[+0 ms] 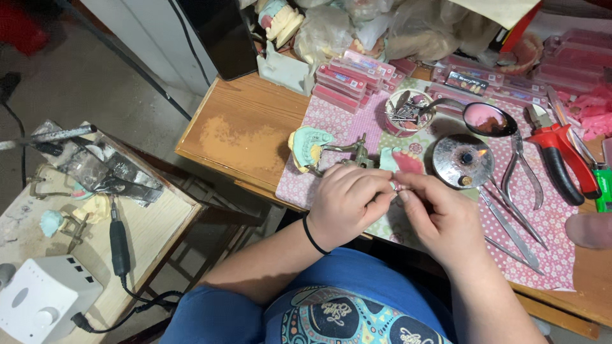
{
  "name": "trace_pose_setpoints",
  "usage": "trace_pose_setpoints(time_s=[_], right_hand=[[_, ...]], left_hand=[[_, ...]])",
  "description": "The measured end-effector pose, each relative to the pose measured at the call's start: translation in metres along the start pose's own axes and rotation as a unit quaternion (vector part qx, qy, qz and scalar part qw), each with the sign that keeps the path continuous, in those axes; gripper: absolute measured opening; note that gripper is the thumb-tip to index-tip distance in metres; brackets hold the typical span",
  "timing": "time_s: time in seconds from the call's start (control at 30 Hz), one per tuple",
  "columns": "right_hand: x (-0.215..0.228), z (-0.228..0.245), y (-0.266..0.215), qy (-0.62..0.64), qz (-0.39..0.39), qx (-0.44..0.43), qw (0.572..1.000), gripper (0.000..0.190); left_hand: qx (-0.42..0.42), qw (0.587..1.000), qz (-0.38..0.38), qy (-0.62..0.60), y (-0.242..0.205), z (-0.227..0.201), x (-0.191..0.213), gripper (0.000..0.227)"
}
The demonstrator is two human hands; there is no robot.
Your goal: The person works on a dental mold clamped in a vise, using a metal tool to scrape and shape the material. They then remove a small piece from the mold and use a rotary tool to grind and smooth it on a separate table.
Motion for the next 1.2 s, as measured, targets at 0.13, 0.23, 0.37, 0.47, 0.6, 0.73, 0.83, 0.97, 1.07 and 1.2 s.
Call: trace_pose_setpoints(time_s=[0.13, 0.23, 0.37, 0.47, 0.6, 0.73, 0.83, 0.97, 1.07, 1.2], right_hand=[[-0.003, -0.016, -0.010, 0.006, 0.005, -0.023, 1.000, 0.026], [-0.005, -0.020, -0.012, 0.015, 0.001, -0.027, 1.000, 0.026], [-0.008, -0.019, -0.012, 0.033, 0.009, -0.046, 0.998, 0.025], [-0.008, -0.018, -0.011, 0.035, 0.016, -0.063, 0.997, 0.025], [-0.008, -0.023, -0.013, 0.042, 0.029, -0.083, 0.995, 0.025], [-0.009, -0.026, -0.014, 0.063, 0.039, -0.093, 0.993, 0.025], [-0.009, -0.025, -0.014, 0.064, 0.038, -0.102, 0.992, 0.026], [-0.009, -0.028, -0.015, 0.076, 0.042, -0.106, 0.991, 0.026], [-0.008, -0.029, -0.014, 0.077, 0.055, -0.114, 0.989, 0.027], [-0.009, -0.028, -0.014, 0.063, 0.065, -0.118, 0.989, 0.027]], left_hand=[[-0.039, 0.998, -0.015, 0.044, 0.003, -0.001, 0.002, 0.005], [-0.074, 0.995, -0.009, 0.067, 0.007, -0.001, 0.005, 0.003], [-0.120, 0.991, -0.010, 0.060, 0.010, 0.002, 0.006, 0.003], [-0.147, 0.987, -0.013, 0.067, 0.013, 0.003, 0.006, 0.005], [-0.175, 0.982, 0.000, 0.074, 0.018, 0.004, 0.004, 0.009], [-0.179, 0.980, 0.025, 0.077, 0.023, 0.000, 0.007, 0.010], [-0.182, 0.977, 0.040, 0.100, 0.025, -0.002, 0.006, 0.010], [-0.177, 0.975, 0.076, 0.111, 0.031, -0.006, 0.008, 0.011], [-0.195, 0.967, 0.095, 0.134, 0.038, -0.011, 0.010, 0.011], [-0.238, 0.950, 0.123, 0.159, 0.042, -0.014, 0.010, 0.012]])
Point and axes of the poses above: each hand's wrist, its own y-axis towards the middle knuckle, its own x-axis out of the back of the hand, z = x × y, the point moved 2 cm from there along y, towards the middle knuckle, and after that the axes turned 1 degree about -y, right-handed, at the moved point
